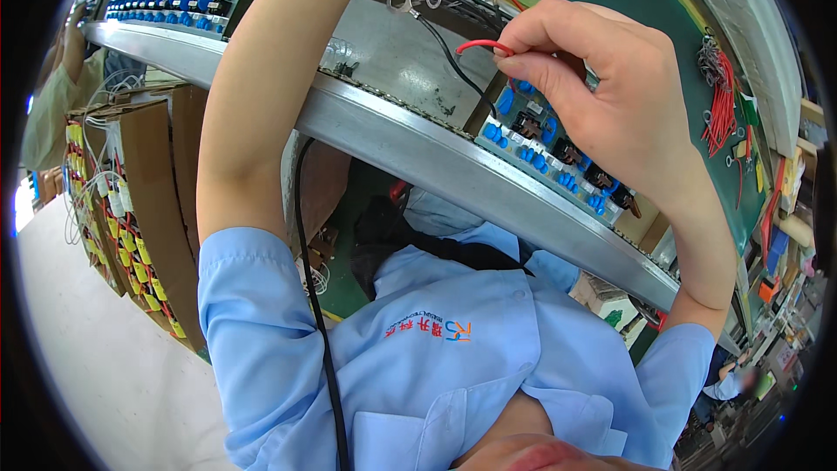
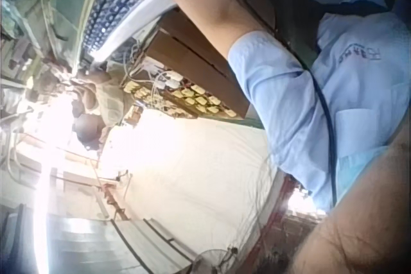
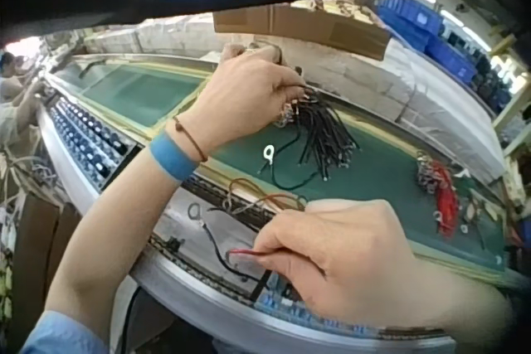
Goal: Checking instruction sheets and then connecting wires to components on a moving assembly line.
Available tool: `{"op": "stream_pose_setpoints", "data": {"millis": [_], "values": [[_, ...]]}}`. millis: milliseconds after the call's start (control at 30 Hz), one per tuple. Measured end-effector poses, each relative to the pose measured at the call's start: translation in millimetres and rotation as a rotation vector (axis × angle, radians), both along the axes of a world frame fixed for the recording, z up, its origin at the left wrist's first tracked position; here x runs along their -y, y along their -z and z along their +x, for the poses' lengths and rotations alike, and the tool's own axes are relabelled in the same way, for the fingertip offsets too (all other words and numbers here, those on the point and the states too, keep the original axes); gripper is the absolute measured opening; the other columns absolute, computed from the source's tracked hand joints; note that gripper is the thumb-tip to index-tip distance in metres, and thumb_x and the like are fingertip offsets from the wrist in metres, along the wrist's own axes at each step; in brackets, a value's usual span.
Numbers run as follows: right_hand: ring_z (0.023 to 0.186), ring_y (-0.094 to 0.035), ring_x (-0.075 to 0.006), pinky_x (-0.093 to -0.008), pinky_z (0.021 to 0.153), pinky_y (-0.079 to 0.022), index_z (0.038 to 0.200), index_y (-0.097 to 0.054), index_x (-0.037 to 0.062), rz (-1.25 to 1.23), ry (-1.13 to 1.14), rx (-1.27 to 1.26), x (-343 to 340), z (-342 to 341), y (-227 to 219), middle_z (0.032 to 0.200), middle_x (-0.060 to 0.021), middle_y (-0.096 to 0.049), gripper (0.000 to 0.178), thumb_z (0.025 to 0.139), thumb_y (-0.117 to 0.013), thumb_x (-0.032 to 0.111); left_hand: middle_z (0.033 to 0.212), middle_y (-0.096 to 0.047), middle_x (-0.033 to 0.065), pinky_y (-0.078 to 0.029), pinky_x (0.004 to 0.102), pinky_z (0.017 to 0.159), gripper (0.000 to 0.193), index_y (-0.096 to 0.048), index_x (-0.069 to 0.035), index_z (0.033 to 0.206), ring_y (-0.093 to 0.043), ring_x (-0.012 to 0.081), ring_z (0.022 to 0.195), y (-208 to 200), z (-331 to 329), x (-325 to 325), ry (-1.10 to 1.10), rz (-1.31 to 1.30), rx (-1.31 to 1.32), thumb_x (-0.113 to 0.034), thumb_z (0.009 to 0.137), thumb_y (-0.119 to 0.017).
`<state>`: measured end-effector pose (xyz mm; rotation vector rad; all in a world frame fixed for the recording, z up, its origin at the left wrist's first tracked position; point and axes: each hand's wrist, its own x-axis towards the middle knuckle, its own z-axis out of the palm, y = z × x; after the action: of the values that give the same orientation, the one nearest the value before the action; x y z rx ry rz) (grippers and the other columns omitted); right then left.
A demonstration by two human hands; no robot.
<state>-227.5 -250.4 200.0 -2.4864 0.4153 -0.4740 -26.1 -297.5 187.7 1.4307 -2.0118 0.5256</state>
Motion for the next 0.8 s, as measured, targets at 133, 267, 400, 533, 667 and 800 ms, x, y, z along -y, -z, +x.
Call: {"op": "stream_pose_setpoints", "data": {"millis": [133,267,400,533,667,800], "values": [[0.062,-0.055,-0.0120,-0.0221,0.055,-0.043,0.080,-0.061,0.0004,-0.005,-0.007,-0.005,-2.5,0.7,0.2,0.070,-0.0053,-0.060,0.009,0.073,-0.064,-0.002,0.074,-0.060,0.0098,-0.034,0.0389,0.078,0.020,-0.068,-0.010,0.081,-0.056,0.0263,0.076,1.5,6.7,2.2,-0.039,0.021,-0.058,-0.026,0.080,-0.057],[0.062,-0.055,-0.0120,-0.0223,0.055,-0.043,0.080,-0.061,0.0004,-0.014,-0.013,0.009,-1.7,1.6,1.7,0.070,-0.0053,-0.060,0.009,0.072,-0.065,-0.002,0.073,-0.062,0.0131,-0.035,0.0408,0.079,0.024,-0.068,-0.008,0.081,-0.059,0.0301,0.076,-3.7,5.1,-2.0,-0.054,0.115,-0.223,-0.028,0.080,-0.057],[0.062,-0.055,-0.0129,-0.0231,0.054,-0.043,0.080,-0.061,0.0008,-0.032,-0.022,0.047,-2.1,1.3,4.6,0.070,-0.0054,-0.060,0.010,0.072,-0.066,0.000,0.075,-0.063,0.0136,-0.035,0.0412,0.083,0.026,-0.067,-0.007,0.081,-0.059,0.0311,0.081,-9.1,6.7,-4.0,-0.123,0.148,-0.197,-0.030,0.081,-0.055],[0.061,-0.056,-0.0139,-0.0237,0.053,-0.042,0.082,-0.061,0.0023,-0.117,-0.028,-0.031,-2.5,-3.9,-1.2,0.072,-0.0061,-0.060,0.011,0.072,-0.067,0.001,0.077,-0.063,0.0144,-0.035,0.0423,0.083,0.026,-0.067,-0.007,0.082,-0.059,0.0314,0.083,-5.8,5.7,-5.5,-0.217,0.262,-0.080,-0.029,0.081,-0.054],[0.065,-0.058,-0.0109,-0.0227,0.053,-0.041,0.087,-0.063,0.0039,-0.186,-0.030,-0.086,-2.1,-11.4,-12.8,0.075,-0.0047,-0.063,0.015,0.072,-0.066,0.001,0.076,-0.062,0.0157,-0.037,0.0413,0.081,0.021,-0.067,-0.005,0.081,-0.058,0.0317,0.082,-1.0,9.2,-8.7,-0.145,0.171,-0.076,-0.023,0.079,-0.057],[0.080,-0.061,-0.0084,-0.0188,0.069,-0.046,0.102,-0.062,0.0033,-0.007,0.297,0.092,20.9,-53.7,-47.1,0.088,-0.0055,-0.065,0.021,0.081,-0.059,0.002,0.072,-0.060,0.0182,-0.045,0.0381,0.068,0.013,-0.064,0.003,0.080,-0.057,0.0338,0.072,-18.0,1.6,-12.4,0.075,0.170,-0.204,-0.009,0.076,-0.059]]}}
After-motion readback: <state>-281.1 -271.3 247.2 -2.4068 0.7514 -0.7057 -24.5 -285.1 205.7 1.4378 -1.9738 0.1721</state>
